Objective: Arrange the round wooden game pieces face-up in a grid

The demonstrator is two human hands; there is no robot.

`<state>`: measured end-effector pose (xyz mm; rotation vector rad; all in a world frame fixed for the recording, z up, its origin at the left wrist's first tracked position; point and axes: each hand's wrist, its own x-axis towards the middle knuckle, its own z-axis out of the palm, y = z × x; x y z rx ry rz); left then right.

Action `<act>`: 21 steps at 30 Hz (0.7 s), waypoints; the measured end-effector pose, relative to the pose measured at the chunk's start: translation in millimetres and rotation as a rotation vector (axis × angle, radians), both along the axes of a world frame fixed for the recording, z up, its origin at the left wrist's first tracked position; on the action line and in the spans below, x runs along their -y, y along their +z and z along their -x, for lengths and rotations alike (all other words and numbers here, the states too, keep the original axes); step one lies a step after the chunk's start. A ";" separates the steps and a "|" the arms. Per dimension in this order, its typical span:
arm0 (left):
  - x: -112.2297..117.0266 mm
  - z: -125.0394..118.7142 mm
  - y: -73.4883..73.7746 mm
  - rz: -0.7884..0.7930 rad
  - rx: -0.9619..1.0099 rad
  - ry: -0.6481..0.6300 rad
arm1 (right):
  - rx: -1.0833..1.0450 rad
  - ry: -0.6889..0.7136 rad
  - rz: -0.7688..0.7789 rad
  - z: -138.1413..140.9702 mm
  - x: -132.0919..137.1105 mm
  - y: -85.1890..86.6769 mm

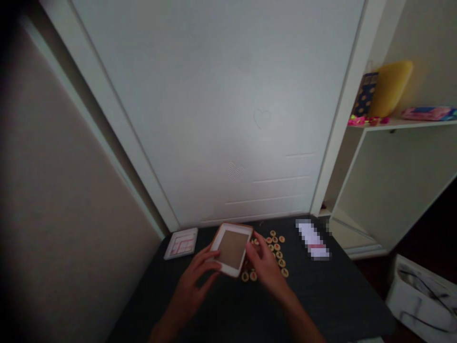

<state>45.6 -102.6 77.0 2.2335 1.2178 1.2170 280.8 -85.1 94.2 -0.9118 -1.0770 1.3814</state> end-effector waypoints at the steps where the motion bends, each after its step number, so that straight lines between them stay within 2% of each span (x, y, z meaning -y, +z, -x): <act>1: 5.0 -5.4 -0.2 -0.026 -0.039 -0.001 | -0.019 -0.012 0.018 -0.2 -0.5 -2.7; 4: 17.7 -21.5 -4.1 -0.033 -0.016 0.056 | -0.030 -0.064 0.036 -2.3 -0.3 -14.1; 8: 22.5 -30.4 -17.2 0.061 0.077 0.116 | 0.063 -0.109 0.036 -3.1 1.5 -23.1; 12: 10.6 -18.9 -29.3 0.142 0.139 0.135 | 0.142 -0.148 0.006 -5.7 1.7 -24.9; 15: -3.1 -13.8 -28.6 0.169 0.267 0.202 | 0.157 -0.162 0.006 -13.9 -3.1 -28.7; 17: -10.3 -20.9 -24.2 0.178 0.314 0.179 | 0.163 -0.144 0.009 -16.1 -8.7 -30.3; 19: -13.8 -35.7 -19.4 0.212 0.323 0.081 | 0.186 -0.102 -0.009 -10.2 -14.8 -28.2; 21: -12.9 -51.1 -15.9 0.275 0.359 0.004 | 0.252 -0.081 -0.093 4.1 -19.5 -22.0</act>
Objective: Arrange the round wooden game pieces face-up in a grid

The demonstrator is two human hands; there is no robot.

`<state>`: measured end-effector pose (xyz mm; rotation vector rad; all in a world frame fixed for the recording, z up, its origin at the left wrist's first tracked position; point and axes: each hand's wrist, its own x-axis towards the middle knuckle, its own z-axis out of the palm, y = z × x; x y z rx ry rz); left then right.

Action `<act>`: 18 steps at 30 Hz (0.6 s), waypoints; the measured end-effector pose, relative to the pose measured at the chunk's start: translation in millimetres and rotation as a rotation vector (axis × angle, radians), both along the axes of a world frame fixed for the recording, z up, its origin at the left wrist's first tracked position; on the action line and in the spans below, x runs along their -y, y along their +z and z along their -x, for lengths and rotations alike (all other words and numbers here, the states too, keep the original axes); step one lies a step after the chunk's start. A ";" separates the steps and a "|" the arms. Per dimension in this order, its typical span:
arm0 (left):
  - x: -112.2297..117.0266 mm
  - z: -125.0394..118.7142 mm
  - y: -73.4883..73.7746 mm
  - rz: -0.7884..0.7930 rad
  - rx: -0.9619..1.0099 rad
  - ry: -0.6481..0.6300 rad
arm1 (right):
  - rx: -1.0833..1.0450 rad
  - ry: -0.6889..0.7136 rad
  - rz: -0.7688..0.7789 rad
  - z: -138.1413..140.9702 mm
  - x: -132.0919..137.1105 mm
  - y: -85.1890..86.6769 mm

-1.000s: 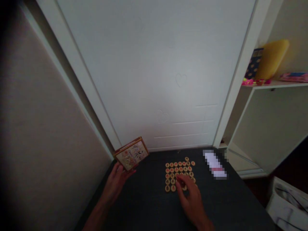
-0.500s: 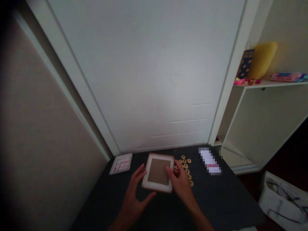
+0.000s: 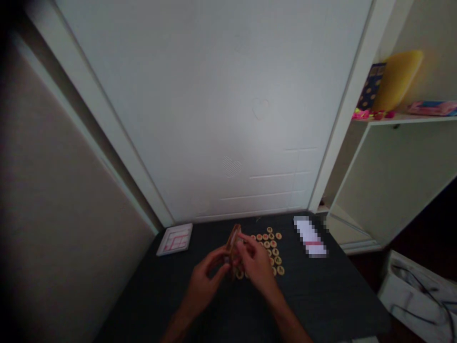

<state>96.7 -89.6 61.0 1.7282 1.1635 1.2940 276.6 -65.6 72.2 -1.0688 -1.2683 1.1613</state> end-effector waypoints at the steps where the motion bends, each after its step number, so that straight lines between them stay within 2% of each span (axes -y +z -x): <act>1: 1.8 -5.0 1.2 0.022 0.027 0.012 | 0.046 0.012 -0.070 9.2 -1.3 4.2; 4: 9.8 -2.2 3.9 0.020 0.055 0.161 | 0.095 0.085 -0.171 36.7 -0.3 16.6; 7: 14.4 18.5 8.4 -0.085 -0.067 0.266 | 0.005 0.218 -0.149 54.3 4.1 21.6; 8: 14.2 25.1 10.2 -0.132 -0.137 0.255 | -0.067 0.255 -0.114 57.0 4.8 20.6; 10: 10.8 33.6 13.0 -0.212 -0.288 0.156 | -0.204 0.292 -0.032 57.6 4.0 14.3; 12: 5.1 36.1 13.2 -0.271 -0.422 0.021 | -0.269 0.275 0.030 53.2 0.8 3.9; 14: -1.3 35.5 9.9 -0.329 -0.508 -0.015 | -0.286 0.219 0.069 45.9 -3.1 -7.5; 18: -16.7 37.2 -2.4 -0.365 -0.498 0.234 | -0.278 0.071 0.102 34.8 -12.7 -22.7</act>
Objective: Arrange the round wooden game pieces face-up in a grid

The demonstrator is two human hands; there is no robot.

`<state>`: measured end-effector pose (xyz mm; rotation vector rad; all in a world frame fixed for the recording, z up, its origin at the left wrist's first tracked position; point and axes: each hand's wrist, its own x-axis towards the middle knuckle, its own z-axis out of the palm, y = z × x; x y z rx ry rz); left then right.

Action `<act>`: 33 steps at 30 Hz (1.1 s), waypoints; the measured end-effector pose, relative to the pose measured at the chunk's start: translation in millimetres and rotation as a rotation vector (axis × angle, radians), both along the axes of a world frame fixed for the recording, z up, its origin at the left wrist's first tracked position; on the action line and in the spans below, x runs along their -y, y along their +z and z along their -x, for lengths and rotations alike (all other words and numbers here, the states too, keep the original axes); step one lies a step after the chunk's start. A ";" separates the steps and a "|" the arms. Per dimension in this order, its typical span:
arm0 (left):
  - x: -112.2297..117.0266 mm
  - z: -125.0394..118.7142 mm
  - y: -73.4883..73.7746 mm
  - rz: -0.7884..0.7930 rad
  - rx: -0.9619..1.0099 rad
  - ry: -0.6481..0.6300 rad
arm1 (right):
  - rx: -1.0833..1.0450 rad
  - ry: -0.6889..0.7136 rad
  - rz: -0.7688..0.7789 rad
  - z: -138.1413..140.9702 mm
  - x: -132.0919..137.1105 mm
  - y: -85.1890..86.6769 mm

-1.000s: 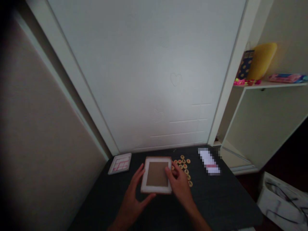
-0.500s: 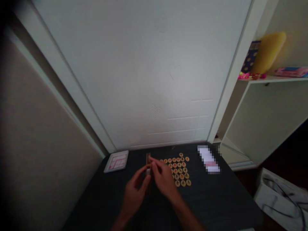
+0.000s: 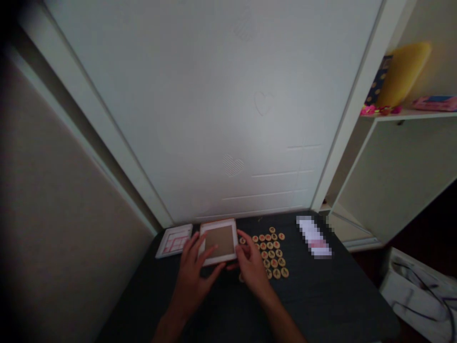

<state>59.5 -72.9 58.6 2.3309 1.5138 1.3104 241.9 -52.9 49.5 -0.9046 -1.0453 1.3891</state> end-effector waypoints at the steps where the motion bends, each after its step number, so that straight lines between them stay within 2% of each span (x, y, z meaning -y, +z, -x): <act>1: -5.3 1.8 -3.2 0.023 0.034 0.034 | 0.006 -0.019 -0.005 -1.0 -3.6 -1.5; 4: -26.2 9.4 -11.8 0.136 0.092 0.012 | 0.065 -0.029 -0.036 -3.9 -17.1 -2.2; 6: -43.0 14.9 -17.9 0.144 0.091 0.009 | 0.171 -0.063 -0.062 -12.0 -25.9 -1.0; 9: -67.2 21.6 -32.4 0.113 0.071 0.049 | 0.346 -0.232 -0.102 -39.9 -31.1 -1.8; 10: -73.8 23.0 -39.1 0.118 0.055 0.050 | 0.376 -0.288 -0.105 -52.2 -29.8 -3.6; 14: -89.9 22.8 -69.5 0.134 0.011 0.073 | 0.490 -0.305 -0.065 -98.5 -9.6 -18.8; 18: -96.6 18.0 -89.5 0.145 -0.015 0.095 | 0.579 -0.298 -0.011 -122.5 18.7 -39.6; 22: -102.0 18.4 -97.4 0.147 -0.075 0.074 | 0.683 -0.379 -0.034 -132.1 36.7 -60.5; 27: -106.2 24.0 -102.9 0.130 -0.130 0.015 | 0.845 -0.496 -0.145 -136.5 50.4 -83.1; 33: -106.3 23.8 -100.4 0.112 -0.142 -0.013 | 0.920 -0.483 -0.267 -130.8 67.3 -93.9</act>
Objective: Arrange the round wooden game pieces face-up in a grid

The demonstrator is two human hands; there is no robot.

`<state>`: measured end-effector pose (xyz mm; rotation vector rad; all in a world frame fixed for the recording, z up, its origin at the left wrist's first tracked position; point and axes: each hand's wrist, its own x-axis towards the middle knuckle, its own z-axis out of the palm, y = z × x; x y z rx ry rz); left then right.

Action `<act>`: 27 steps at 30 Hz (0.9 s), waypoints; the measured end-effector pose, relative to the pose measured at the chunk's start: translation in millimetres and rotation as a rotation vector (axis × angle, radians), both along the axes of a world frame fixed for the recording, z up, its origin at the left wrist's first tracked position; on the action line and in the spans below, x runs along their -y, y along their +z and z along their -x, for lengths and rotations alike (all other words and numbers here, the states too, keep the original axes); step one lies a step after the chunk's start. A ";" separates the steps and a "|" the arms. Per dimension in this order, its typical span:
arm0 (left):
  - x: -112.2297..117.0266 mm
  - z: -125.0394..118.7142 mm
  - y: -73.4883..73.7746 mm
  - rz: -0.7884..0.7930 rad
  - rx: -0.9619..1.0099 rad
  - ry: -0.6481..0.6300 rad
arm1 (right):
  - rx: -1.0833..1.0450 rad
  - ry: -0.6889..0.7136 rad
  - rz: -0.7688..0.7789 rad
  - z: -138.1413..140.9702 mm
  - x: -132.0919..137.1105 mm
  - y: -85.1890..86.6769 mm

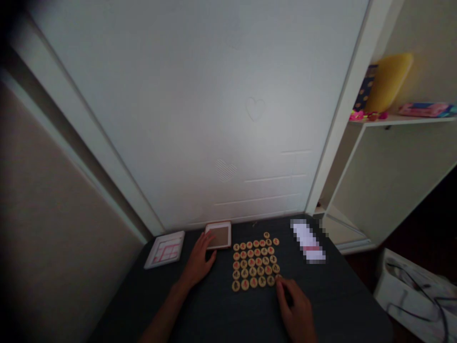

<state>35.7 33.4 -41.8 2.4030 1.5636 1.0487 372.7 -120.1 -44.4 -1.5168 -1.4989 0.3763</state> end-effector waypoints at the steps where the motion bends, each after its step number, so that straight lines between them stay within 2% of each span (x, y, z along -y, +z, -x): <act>1: 1.1 -0.4 1.3 -0.004 0.003 0.003 | 0.008 0.006 -0.011 1.3 2.1 -0.3; 13: 4.9 -1.3 6.2 0.006 -0.055 0.020 | 0.070 0.029 -0.040 3.0 8.3 -1.2; 18: 16.8 7.8 15.0 -0.040 -0.060 0.023 | 0.055 0.018 -0.027 2.1 8.3 -0.2; 20: 22.8 21.7 18.9 -0.068 -0.079 0.037 | 0.050 0.014 -0.017 2.1 8.2 1.0; 23: 27.9 56.8 21.9 -0.091 -0.157 0.094 | 0.041 0.008 -0.002 2.0 8.5 3.1; 27: 29.3 112.5 14.9 -0.127 -0.257 0.260 | 0.027 -0.005 0.028 1.0 9.4 4.1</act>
